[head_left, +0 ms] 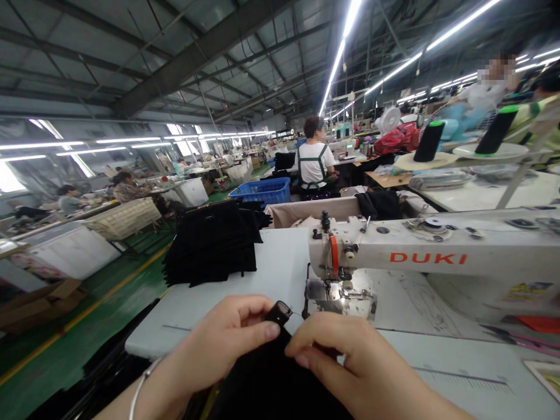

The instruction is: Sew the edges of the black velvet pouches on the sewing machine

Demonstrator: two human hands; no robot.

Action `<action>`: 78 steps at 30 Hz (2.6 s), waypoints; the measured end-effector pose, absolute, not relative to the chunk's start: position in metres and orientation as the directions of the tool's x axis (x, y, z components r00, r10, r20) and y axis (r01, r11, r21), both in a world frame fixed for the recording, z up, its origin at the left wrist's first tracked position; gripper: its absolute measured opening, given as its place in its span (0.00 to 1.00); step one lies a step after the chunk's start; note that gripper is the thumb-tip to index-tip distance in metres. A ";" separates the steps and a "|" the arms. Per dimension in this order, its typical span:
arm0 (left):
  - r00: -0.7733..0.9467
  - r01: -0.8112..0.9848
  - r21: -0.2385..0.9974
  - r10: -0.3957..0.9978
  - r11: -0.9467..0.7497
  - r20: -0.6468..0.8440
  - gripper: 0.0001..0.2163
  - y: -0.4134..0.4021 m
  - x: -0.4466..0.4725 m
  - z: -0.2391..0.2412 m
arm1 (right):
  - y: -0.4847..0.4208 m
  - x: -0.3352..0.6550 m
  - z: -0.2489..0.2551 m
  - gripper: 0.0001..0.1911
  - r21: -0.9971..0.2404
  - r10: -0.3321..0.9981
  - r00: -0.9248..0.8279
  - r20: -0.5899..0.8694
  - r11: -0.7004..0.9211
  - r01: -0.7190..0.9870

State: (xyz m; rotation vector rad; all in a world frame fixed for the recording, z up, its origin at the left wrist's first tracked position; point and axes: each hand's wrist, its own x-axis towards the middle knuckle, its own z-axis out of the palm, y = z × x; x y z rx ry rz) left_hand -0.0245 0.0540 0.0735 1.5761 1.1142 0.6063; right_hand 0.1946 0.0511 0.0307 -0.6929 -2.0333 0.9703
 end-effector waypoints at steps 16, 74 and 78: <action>0.356 0.883 0.300 0.932 -0.360 0.070 0.09 0.205 0.021 -0.089 | 0.137 0.189 -0.118 0.14 -0.144 0.583 -0.719 0.378 0.804 0.576; 0.771 0.586 0.324 0.635 -0.743 0.060 0.43 0.111 0.014 -0.081 | 0.109 0.266 -0.085 0.34 -0.355 0.706 -0.676 0.213 0.700 0.620; 0.730 0.604 0.406 0.680 -0.686 0.064 0.29 0.090 0.010 -0.082 | 0.114 0.292 -0.085 0.32 -0.275 0.745 -0.631 0.216 0.666 0.693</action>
